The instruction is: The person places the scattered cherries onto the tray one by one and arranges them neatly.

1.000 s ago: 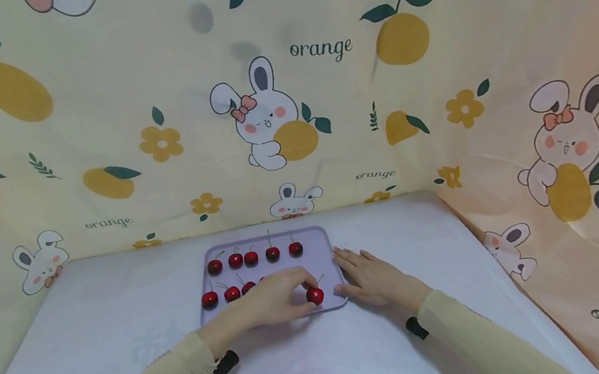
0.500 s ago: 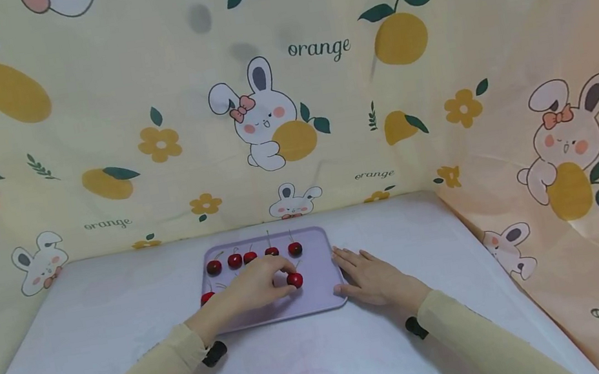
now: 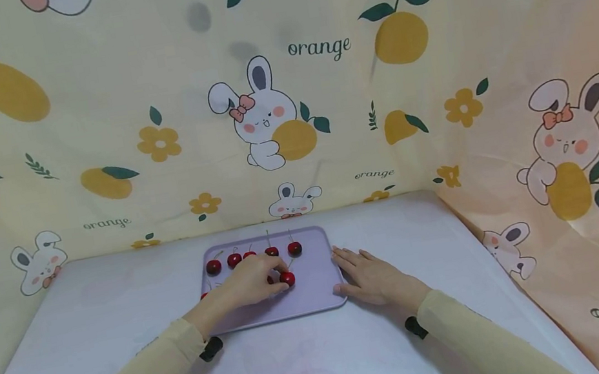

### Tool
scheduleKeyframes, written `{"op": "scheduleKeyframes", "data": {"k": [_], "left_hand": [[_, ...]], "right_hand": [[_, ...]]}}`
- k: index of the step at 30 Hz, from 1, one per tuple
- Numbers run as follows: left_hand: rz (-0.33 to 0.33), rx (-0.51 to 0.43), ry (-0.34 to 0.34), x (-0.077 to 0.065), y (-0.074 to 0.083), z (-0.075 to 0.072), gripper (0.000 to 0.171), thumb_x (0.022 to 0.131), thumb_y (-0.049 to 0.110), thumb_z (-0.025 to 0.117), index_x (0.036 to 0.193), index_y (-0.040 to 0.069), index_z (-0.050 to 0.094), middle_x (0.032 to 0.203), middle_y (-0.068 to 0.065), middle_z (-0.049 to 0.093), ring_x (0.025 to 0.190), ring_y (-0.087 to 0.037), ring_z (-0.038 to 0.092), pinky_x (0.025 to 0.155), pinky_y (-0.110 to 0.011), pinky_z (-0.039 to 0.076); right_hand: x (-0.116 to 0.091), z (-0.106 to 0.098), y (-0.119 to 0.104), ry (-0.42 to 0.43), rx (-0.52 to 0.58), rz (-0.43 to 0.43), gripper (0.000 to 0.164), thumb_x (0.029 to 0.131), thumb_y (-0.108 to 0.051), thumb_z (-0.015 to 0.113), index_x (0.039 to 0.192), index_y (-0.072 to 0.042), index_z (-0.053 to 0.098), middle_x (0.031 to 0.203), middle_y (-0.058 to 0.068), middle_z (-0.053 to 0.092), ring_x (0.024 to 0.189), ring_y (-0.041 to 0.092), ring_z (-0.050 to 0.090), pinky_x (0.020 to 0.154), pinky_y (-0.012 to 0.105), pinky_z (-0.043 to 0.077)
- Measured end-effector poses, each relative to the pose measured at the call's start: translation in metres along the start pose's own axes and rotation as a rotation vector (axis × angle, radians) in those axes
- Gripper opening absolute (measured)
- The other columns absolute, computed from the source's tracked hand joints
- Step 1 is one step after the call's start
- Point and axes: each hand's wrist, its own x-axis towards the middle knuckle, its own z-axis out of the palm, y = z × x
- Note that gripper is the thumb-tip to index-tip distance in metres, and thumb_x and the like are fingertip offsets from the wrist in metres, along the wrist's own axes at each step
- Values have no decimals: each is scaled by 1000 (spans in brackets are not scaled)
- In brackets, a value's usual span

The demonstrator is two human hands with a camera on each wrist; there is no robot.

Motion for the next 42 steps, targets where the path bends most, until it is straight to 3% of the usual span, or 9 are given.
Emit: {"op": "scheduleKeyframes", "data": {"k": [19, 32, 42], "left_hand": [[-31, 2, -37, 1, 0, 2, 19, 92, 30, 81, 106, 19, 74, 91, 7, 69, 78, -9, 57, 72, -26, 48], [-51, -25, 0, -4, 0, 1, 25, 92, 29, 81, 111, 15, 74, 101, 4, 72, 81, -8, 60, 76, -28, 52], [-73, -79, 44, -13, -6, -8, 27, 94, 27, 78, 115, 10, 73, 112, -2, 74, 107, -21, 69, 93, -41, 56]], "right_hand": [[0, 0, -1, -10, 13, 8, 85, 105, -62, 45, 163, -3, 28, 171, 14, 22, 156, 34, 25, 125, 56, 20], [2, -1, -1, -5, 11, 12, 85, 104, -64, 45, 163, -4, 28, 171, 13, 23, 156, 35, 24, 126, 56, 18], [5, -5, -5, 33, 57, 48, 80, 106, -63, 41, 162, -7, 34, 169, 11, 29, 156, 35, 23, 126, 58, 17]]}}
